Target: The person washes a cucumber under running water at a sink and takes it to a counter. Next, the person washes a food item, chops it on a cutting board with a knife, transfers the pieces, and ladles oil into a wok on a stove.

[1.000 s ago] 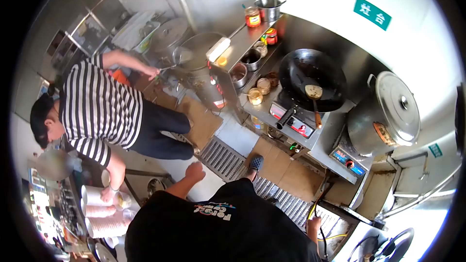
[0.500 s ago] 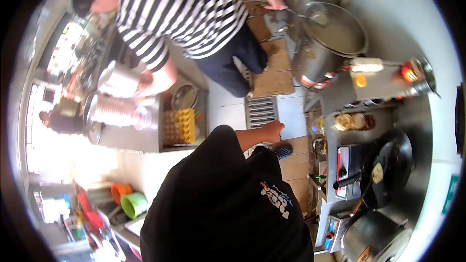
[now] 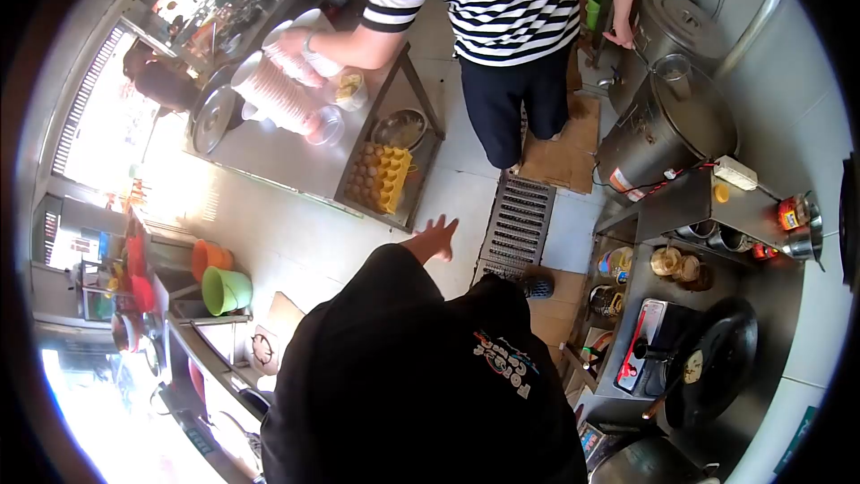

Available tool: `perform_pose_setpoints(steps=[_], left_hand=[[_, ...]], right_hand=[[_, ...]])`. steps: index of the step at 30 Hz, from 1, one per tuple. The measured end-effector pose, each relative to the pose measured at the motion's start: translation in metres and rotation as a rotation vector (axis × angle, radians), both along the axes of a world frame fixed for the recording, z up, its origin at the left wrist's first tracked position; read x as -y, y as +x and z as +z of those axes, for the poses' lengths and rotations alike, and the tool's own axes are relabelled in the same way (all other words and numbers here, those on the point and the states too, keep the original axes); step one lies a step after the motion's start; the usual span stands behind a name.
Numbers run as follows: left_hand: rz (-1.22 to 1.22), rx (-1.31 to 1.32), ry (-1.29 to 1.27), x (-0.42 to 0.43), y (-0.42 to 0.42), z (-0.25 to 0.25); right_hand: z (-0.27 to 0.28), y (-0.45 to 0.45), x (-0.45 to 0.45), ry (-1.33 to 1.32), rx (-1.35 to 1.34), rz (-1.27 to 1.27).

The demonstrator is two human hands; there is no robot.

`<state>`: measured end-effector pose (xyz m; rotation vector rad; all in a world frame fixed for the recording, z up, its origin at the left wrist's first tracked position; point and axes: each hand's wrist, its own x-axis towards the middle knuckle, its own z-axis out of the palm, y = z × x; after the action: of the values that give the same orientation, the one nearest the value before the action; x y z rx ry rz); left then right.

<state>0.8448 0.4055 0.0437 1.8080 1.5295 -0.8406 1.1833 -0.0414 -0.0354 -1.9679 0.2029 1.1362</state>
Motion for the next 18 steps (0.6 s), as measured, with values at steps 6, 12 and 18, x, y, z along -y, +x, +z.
perform_pose_setpoints(steps=[6, 12, 18], left_hand=[[0.073, 0.044, -0.037, 0.058, -0.048, -0.023], [-0.143, 0.114, -0.034, 0.038, -0.019, -0.038], [-0.328, 0.271, -0.006, 0.002, 0.052, -0.014]], right_hand=[[-0.001, -0.019, 0.021, 0.02, -0.006, 0.055], [0.003, -0.034, 0.037, 0.002, -0.014, 0.052], [0.002, -0.045, 0.054, -0.026, -0.022, 0.016]])
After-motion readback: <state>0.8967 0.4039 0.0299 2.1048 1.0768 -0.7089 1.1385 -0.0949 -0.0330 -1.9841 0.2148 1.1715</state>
